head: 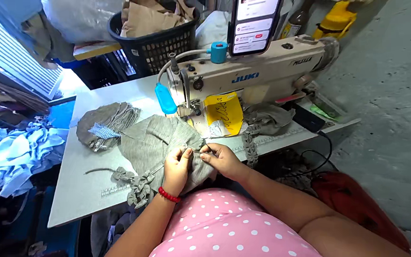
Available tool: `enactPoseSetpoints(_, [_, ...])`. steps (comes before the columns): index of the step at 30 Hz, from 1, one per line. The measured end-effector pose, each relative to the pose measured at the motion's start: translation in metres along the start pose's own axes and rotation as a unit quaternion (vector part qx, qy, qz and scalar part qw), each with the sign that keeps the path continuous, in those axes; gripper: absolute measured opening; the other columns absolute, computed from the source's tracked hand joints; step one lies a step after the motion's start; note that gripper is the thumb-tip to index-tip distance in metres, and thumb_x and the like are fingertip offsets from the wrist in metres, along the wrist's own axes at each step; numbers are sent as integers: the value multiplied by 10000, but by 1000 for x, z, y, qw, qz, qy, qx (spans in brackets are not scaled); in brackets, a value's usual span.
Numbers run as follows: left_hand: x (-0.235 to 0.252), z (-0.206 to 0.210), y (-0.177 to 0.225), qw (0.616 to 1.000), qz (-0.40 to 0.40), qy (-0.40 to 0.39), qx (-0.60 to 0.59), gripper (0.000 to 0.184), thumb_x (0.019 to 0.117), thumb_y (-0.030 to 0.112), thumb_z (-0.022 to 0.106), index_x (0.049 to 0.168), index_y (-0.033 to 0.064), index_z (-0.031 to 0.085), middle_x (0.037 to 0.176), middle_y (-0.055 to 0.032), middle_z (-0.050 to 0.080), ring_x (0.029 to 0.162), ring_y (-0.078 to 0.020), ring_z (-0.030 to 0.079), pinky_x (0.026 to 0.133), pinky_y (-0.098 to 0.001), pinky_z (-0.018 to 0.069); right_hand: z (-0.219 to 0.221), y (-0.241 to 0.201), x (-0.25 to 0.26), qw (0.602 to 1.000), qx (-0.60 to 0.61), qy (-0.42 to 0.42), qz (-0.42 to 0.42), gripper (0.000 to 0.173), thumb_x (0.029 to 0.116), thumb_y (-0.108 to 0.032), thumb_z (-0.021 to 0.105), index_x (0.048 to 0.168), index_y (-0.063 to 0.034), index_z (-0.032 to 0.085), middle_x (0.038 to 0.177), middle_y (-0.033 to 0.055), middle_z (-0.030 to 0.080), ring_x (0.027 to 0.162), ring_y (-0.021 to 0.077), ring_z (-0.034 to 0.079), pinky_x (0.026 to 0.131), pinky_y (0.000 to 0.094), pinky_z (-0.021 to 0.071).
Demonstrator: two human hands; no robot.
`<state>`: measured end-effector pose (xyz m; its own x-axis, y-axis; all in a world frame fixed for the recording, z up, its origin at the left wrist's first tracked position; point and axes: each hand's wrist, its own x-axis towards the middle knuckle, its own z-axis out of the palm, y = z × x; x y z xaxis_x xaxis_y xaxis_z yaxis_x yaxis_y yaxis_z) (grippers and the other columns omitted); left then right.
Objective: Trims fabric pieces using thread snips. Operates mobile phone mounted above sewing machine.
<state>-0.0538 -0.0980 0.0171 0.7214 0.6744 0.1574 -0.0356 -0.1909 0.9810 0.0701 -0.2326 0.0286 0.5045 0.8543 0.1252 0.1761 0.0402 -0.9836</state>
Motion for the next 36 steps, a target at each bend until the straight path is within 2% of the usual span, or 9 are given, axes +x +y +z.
enactPoseSetpoints(5, [4,-1,15,992,-117,-29,18,185,1011,149,623,877,43,694,755,9,642,651,-47,586,611,-221,493,-14,6,13,974,-219,22,50,245,1010,-273,611,1050,-51,706,915,93,695,865,200,661,811,438,542])
enactPoseSetpoints(8, [7,6,25,975,-213,-7,-66,173,1018,98,614,880,10,669,766,-42,653,621,-93,604,575,-246,522,-17,3,20,940,-321,57,100,373,970,-349,696,1213,-68,676,1107,168,675,979,333,667,855,564,542])
enactPoseSetpoints(13, [3,10,18,972,-216,8,-89,190,1010,101,631,845,14,669,693,-28,621,541,-75,536,501,-222,450,-14,-3,2,945,-282,167,4,468,971,-403,672,1288,-59,656,1123,153,673,906,267,682,778,479,582])
enactPoseSetpoints(16, [2,11,18,974,-206,6,-98,198,1006,84,624,821,24,662,674,-9,611,521,-54,511,482,-202,424,-4,-25,-16,999,-3,39,26,331,1095,-270,392,1186,-60,631,771,-54,527,621,12,462,573,194,403])
enactPoseSetpoints(20, [1,12,18,980,-164,-5,-111,212,993,70,623,784,42,647,605,31,543,499,-43,460,485,-205,397,16,-33,-29,937,283,-125,166,398,1102,-295,246,1192,-104,583,664,-96,447,481,-9,354,443,153,303])
enactPoseSetpoints(23, [2,11,16,983,-151,4,-100,187,987,68,639,806,28,662,638,12,594,526,-45,516,492,-196,428,17,-29,-25,947,265,-90,160,340,1099,-271,282,1174,-108,570,672,-92,441,484,-11,353,442,152,302])
enactPoseSetpoints(26, [1,8,-3,994,-101,-6,-51,146,970,106,655,840,48,689,731,23,650,630,-38,604,590,-207,518,-9,-40,-8,998,-8,43,-48,231,1025,-166,543,1171,-35,665,838,-30,606,655,6,509,612,193,456])
enactPoseSetpoints(30, [-4,8,-18,999,-28,-33,4,149,952,145,664,823,76,692,728,54,638,649,-16,599,631,-210,526,-85,-74,48,796,-441,294,-293,326,977,-103,609,1287,-45,694,884,155,733,659,272,667,553,443,531])
enactPoseSetpoints(36, [-9,6,-22,999,9,-37,12,143,942,147,673,818,79,697,726,56,639,647,-5,592,629,-193,517,-139,-118,103,651,-609,363,-270,538,935,-76,628,1464,-168,596,898,192,728,754,402,700,596,511,518])
